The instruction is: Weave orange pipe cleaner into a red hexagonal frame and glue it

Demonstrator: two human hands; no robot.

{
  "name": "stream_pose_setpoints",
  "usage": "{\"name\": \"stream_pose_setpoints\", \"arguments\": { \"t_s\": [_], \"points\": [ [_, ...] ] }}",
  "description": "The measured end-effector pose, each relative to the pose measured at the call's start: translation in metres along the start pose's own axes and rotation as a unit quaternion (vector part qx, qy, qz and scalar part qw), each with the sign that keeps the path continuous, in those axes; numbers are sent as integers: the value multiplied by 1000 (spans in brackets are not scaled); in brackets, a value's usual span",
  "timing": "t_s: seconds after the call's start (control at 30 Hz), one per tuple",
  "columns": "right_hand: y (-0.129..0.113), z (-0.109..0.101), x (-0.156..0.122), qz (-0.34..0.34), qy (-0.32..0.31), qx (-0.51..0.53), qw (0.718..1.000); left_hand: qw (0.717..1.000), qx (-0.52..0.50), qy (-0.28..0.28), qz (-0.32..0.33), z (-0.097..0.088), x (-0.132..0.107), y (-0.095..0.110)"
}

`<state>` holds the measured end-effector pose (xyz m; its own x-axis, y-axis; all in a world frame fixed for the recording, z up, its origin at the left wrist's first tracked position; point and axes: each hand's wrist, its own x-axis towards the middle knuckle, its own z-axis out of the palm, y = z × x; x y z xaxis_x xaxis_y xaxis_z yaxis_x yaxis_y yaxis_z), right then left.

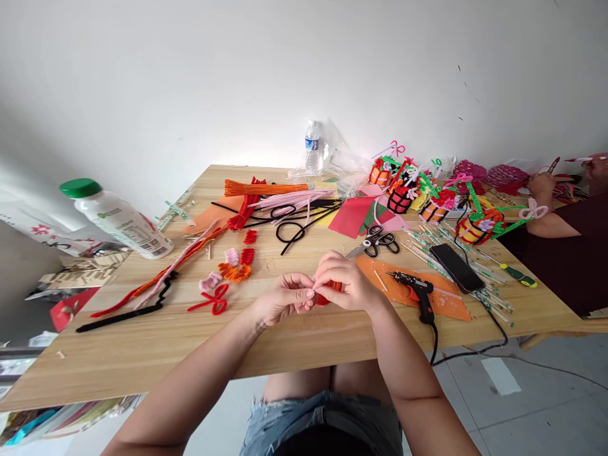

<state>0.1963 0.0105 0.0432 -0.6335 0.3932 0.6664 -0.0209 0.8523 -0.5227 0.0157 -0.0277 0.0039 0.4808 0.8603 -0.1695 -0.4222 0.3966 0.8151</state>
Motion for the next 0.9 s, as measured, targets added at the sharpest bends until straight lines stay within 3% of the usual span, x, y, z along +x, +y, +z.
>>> {"name": "stream_pose_setpoints", "arguments": {
  "t_s": [0.2, 0.3, 0.37, 0.43, 0.5, 0.6, 0.7, 0.8, 0.9],
  "points": [
    [-2, -5, -5, 61, 35, 116, 991, 999, -29, 14, 41, 3, -2, 2],
    [8, -12, -10, 102, 134, 148, 975, 996, -41, 24, 81, 4, -1, 4],
    [19, -20, -13, 160, 218, 78, 959, 993, -47, 29, 107, 3, 1, 5],
    [32, -28, -17, 242, 247, -66, 936, 989, -36, 34, 142, 2, 4, 7],
    [43, -35, -21, 294, 206, -204, 911, 982, 17, 55, 180, 0, 7, 7],
    [52, -40, -27, 324, 130, -257, 901, 946, 169, 156, 228, -4, 12, 1],
    [49, -38, -31, 361, 43, -190, 912, 899, 309, 208, 232, -6, 15, -8],
    [44, -33, -32, 402, -38, -111, 908, 906, 349, 169, 172, -7, 16, -15],
    [42, -27, -31, 447, -75, -9, 891, 924, 323, 160, 127, -7, 17, -14]
  ]
}}
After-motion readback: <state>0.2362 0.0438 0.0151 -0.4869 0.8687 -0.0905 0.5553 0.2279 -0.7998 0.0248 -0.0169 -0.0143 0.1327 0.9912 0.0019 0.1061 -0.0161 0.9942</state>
